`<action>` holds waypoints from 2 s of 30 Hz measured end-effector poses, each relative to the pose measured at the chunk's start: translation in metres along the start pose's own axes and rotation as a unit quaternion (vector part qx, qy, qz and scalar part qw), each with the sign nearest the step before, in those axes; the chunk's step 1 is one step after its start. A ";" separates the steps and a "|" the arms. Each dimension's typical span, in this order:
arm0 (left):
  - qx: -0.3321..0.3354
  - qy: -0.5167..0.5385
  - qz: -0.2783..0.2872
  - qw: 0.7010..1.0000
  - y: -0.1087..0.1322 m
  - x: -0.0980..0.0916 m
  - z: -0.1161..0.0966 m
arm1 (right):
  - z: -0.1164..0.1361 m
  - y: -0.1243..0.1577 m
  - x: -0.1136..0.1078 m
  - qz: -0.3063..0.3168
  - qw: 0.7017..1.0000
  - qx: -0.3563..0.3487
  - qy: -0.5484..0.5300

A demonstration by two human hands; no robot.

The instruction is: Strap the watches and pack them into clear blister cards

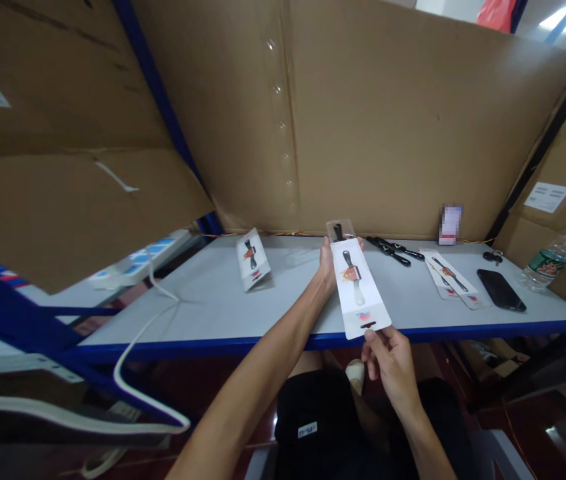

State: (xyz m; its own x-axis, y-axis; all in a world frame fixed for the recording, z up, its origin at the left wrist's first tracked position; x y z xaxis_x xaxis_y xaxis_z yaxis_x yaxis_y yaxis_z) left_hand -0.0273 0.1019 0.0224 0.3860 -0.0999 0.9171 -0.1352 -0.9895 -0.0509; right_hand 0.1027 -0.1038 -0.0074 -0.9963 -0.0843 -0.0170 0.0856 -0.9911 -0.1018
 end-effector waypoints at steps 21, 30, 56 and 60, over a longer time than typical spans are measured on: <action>-0.038 0.042 0.002 0.998 0.007 0.012 0.010 | 0.014 -0.072 0.018 0.017 0.999 -0.033 0.034; -0.027 0.053 -0.026 0.998 0.005 0.007 0.009 | 0.018 -0.100 0.021 0.033 0.998 -0.029 0.034; 0.025 -0.312 0.007 0.950 0.025 0.027 0.021 | -0.006 -0.098 0.002 -0.008 0.998 -0.005 -0.058; 0.194 -0.505 0.019 0.841 0.068 0.037 -0.020 | -0.004 -0.099 -0.001 -0.022 0.998 -0.014 -0.055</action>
State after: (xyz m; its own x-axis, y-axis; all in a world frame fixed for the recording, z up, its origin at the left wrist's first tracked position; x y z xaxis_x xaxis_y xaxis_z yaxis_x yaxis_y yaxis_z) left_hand -0.0409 0.0334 0.0606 0.9928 0.0244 0.1175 0.0673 -0.9239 -0.3766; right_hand 0.0950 -0.0054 -0.0009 -0.9938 -0.0535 0.0970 0.0409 -0.9910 -0.1275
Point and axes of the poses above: each hand's wrist, its own y-axis away from the middle knuckle, its own x-axis out of the palm, z = x × y, the point moved 10 cm from there along -y, towards the middle knuckle, and after that the axes turned 12 degrees about y, right-handed, at the moved point
